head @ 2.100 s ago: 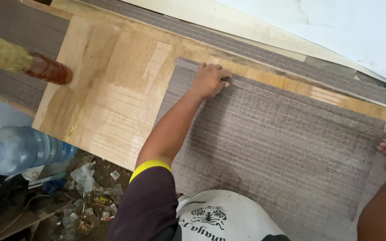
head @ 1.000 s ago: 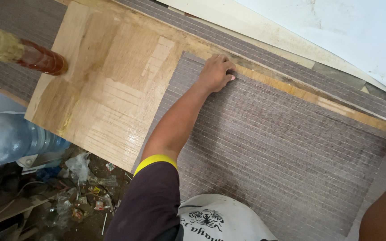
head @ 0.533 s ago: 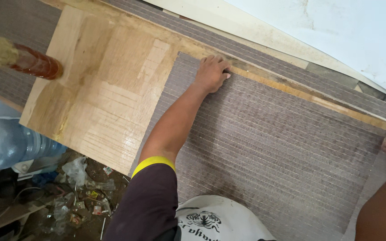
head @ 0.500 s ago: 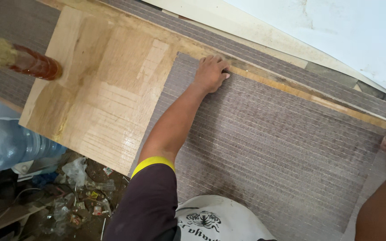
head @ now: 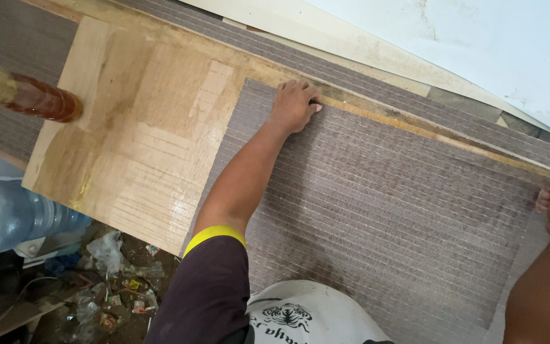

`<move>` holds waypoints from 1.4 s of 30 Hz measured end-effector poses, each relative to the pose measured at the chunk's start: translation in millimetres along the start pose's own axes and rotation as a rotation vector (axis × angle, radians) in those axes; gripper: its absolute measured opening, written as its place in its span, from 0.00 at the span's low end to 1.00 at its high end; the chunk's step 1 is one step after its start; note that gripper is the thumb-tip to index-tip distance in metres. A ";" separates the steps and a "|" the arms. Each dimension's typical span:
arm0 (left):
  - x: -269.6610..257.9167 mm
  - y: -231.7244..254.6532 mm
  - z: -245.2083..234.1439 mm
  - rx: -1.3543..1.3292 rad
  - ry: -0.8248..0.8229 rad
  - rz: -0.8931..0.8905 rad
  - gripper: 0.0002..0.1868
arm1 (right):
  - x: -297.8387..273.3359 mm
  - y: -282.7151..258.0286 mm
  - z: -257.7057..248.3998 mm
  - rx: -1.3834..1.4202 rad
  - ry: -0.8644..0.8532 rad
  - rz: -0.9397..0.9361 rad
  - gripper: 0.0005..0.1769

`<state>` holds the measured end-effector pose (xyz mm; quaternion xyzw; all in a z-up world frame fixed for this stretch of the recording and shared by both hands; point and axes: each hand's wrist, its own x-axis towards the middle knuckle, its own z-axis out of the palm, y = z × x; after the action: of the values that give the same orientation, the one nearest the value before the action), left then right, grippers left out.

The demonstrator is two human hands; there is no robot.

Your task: The person applies a dark brown textured vinyl sheet onto a wooden surface. They use a white straight edge as a guide, repeatedly smoothing the material with their hands to ensure it adheres flatly and removing air bubbles. The person works methodically across the surface, pressing down firmly.

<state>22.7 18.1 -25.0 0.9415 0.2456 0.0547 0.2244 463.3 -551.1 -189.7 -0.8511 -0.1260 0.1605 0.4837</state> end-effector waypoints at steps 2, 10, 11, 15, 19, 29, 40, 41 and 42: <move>-0.2 -0.2 2.9 -0.004 0.026 0.008 0.09 | -2.3 -1.0 2.0 -0.031 0.037 -0.006 0.02; -0.7 -1.8 3.7 0.010 0.005 -0.013 0.09 | -33.9 -62.6 15.4 -0.131 0.084 0.046 0.04; 0.0 -2.8 4.6 0.002 0.009 0.001 0.08 | -42.9 -74.8 18.4 -0.199 0.124 0.006 0.03; 12.2 -14.9 20.2 0.078 0.267 0.206 0.06 | -42.8 -73.0 11.6 -0.616 0.140 -0.231 0.10; 11.6 -0.7 1.6 0.039 0.176 0.115 0.08 | -26.0 -59.4 -1.9 -0.525 0.280 -0.390 0.09; 16.5 -4.9 0.2 0.045 0.331 0.307 0.03 | -33.3 -83.9 28.7 -0.632 0.318 -0.402 0.05; 0.3 4.9 1.8 0.200 0.286 0.101 0.11 | -58.6 -133.0 54.6 -0.500 0.365 -0.048 0.10; -0.7 7.4 0.0 0.202 0.285 0.094 0.11 | -60.9 -135.8 56.7 -0.434 0.366 -0.067 0.09; -1.9 9.7 -2.1 0.204 0.284 0.088 0.11 | -63.3 -138.9 58.8 -0.368 0.367 -0.087 0.08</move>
<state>24.8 10.5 -18.7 0.9520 0.2377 0.1715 0.0881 373.8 -459.0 -88.4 -0.9333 -0.0998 -0.0431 0.3422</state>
